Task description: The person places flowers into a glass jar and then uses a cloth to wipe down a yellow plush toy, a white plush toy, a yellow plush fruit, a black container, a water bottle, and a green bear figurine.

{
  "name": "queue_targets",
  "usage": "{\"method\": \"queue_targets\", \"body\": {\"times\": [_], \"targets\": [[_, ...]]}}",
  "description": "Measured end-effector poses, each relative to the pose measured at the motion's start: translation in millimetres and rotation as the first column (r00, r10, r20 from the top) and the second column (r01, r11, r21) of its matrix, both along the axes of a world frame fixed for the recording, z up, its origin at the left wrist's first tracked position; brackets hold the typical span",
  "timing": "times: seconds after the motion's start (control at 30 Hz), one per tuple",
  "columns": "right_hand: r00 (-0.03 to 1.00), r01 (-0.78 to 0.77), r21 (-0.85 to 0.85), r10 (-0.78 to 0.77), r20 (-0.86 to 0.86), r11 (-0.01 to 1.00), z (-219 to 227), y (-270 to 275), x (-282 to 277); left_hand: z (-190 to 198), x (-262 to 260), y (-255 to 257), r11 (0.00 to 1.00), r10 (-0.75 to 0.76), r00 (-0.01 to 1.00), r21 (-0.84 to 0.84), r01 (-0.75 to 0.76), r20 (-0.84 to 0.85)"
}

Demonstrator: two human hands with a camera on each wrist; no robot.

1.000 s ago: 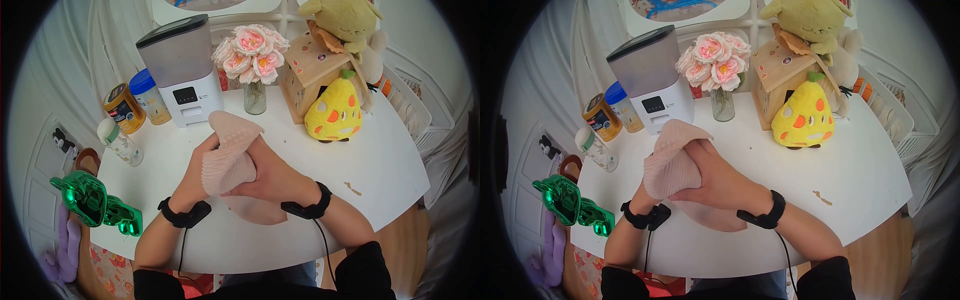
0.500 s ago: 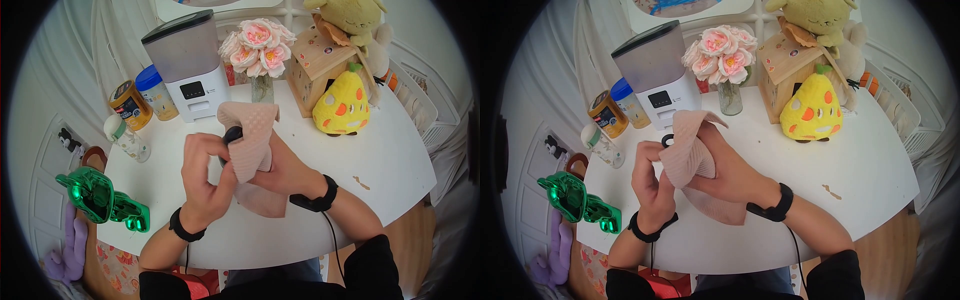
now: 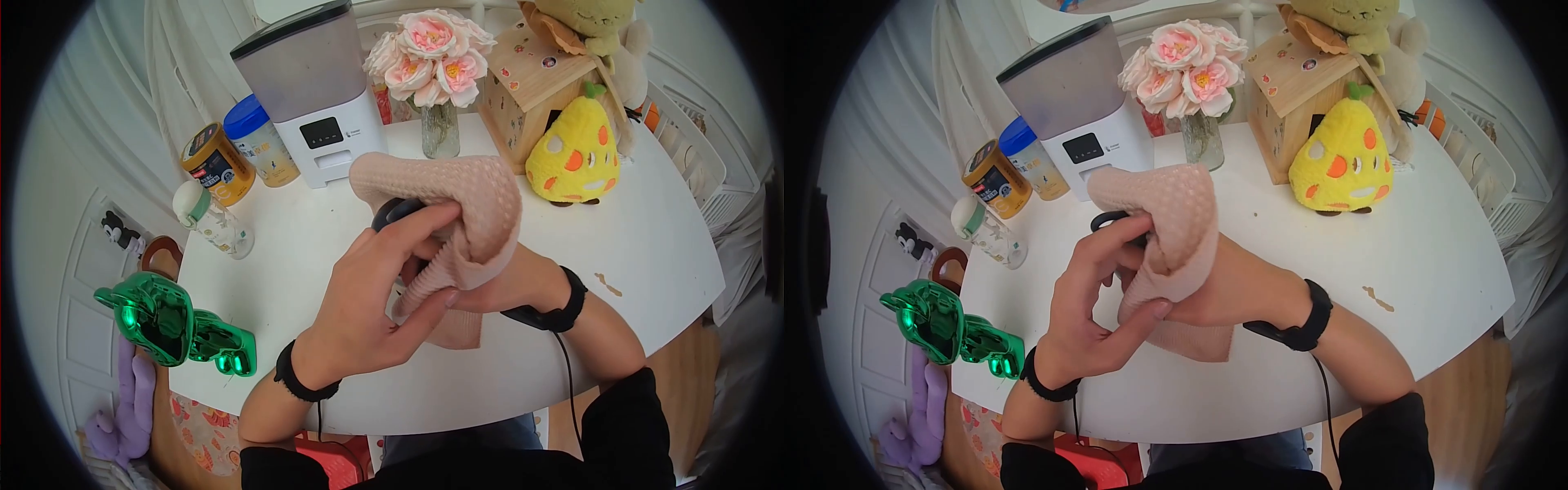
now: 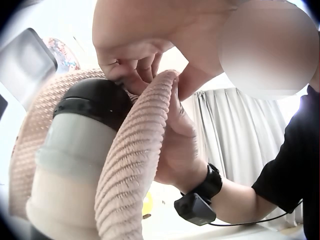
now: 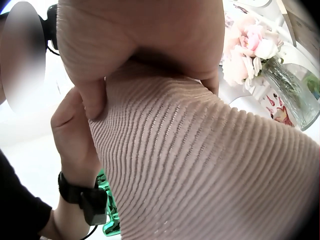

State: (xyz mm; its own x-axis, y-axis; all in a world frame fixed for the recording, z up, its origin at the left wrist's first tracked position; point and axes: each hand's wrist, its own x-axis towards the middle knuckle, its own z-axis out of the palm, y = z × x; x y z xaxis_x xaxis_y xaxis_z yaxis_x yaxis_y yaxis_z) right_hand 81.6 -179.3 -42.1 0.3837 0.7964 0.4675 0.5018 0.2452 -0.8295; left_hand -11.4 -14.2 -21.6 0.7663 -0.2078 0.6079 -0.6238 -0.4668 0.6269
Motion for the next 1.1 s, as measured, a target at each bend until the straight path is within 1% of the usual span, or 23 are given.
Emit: {"method": "queue_targets", "body": {"times": [0.03,0.1,0.13,0.17,0.2,0.23,0.27,0.33,0.4,0.47,0.5,0.6,0.63,0.67,0.7,0.73,0.77,0.8,0.87,0.93,1.0,1.07,1.1], "targets": [[0.995,0.000,0.021,0.002,-0.098,1.000,0,0,-3,0,2,2,1.000,-0.005,1.000,0.004,0.005,-0.008],[0.994,0.042,0.009,-0.041,-0.101,0.999,9,3,-6,0,6,9,0.990,-0.066,0.988,0.134,0.047,0.142],[0.992,0.078,-0.007,-0.078,-0.095,0.997,12,5,-6,-1,4,10,0.989,-0.071,0.988,0.135,0.053,0.137],[0.981,0.167,-0.033,-0.163,0.103,0.985,4,9,-1,-2,0,11,0.991,0.017,0.987,0.131,-0.038,0.161],[0.981,0.170,-0.030,-0.166,0.102,0.985,-5,9,3,-2,-2,13,0.984,0.106,0.977,0.125,-0.130,0.185],[0.972,0.166,-0.007,-0.162,0.172,0.986,-14,8,7,1,0,15,0.963,0.120,0.934,0.190,-0.192,0.336],[0.957,0.160,0.016,-0.159,0.243,0.987,-17,7,9,5,3,17,0.963,0.116,0.934,0.192,-0.189,0.339],[0.975,0.164,-0.030,-0.157,0.157,0.986,-16,6,7,13,6,18,0.981,0.047,0.877,0.142,-0.130,0.477],[0.989,0.134,-0.005,-0.134,0.064,0.991,-13,7,5,15,1,24,0.987,0.022,0.910,0.137,-0.086,0.414],[0.995,0.097,-0.011,-0.097,0.031,0.995,-8,8,6,11,-1,29,1.000,0.029,0.968,-0.001,-0.029,0.250],[0.998,0.055,-0.020,-0.055,-0.005,0.998,-7,7,6,9,-6,26,0.984,0.036,0.994,-0.179,-0.017,0.104],[1.000,0.004,0.095,-0.006,0.021,0.995,-12,4,12,19,-5,25,0.985,0.087,0.996,-0.149,-0.085,0.007],[1.000,0.004,0.096,-0.006,0.021,0.995,-9,2,12,26,-10,29,0.993,0.084,0.987,-0.065,-0.094,-0.134],[1.000,0.008,0.061,-0.006,-0.027,0.998,-4,-2,11,34,-13,35,0.994,0.086,0.987,-0.062,-0.095,-0.133],[0.997,0.008,0.028,-0.006,-0.076,1.000,-1,-3,10,41,-15,43,0.999,0.036,0.921,0.008,-0.035,-0.387],[0.997,0.006,0.033,-0.003,-0.076,0.999,-2,0,9,47,-16,53,0.997,0.006,0.789,0.061,0.040,-0.615],[0.996,0.044,0.023,-0.042,-0.075,0.999,-4,2,8,52,-17,68,0.981,0.001,0.685,0.133,0.140,-0.728],[0.994,0.084,0.013,-0.083,-0.074,0.996,-5,4,7,52,-15,74,0.980,0.006,0.685,0.140,0.140,-0.728],[0.993,0.102,0.002,-0.102,-0.060,0.995,-2,2,3,48,-8,83,0.950,0.129,0.810,0.305,0.063,-0.571],[0.993,0.112,-0.020,-0.113,-0.037,0.994,-2,1,1,47,-2,80,0.916,0.191,0.814,0.398,0.053,-0.548],[0.991,0.130,-0.009,-0.129,0.044,0.992,-6,1,1,27,10,85,0.866,-0.019,0.886,0.435,0.247,-0.464],[0.996,0.091,-0.053,-0.092,-0.017,0.994,2,-8,1,26,12,92,0.877,-0.080,0.876,0.384,0.288,-0.476],[0.994,0.056,-0.086,-0.064,-0.085,0.995,5,-12,2,36,9,92,0.935,-0.128,0.656,0.129,0.330,-0.744]]}}
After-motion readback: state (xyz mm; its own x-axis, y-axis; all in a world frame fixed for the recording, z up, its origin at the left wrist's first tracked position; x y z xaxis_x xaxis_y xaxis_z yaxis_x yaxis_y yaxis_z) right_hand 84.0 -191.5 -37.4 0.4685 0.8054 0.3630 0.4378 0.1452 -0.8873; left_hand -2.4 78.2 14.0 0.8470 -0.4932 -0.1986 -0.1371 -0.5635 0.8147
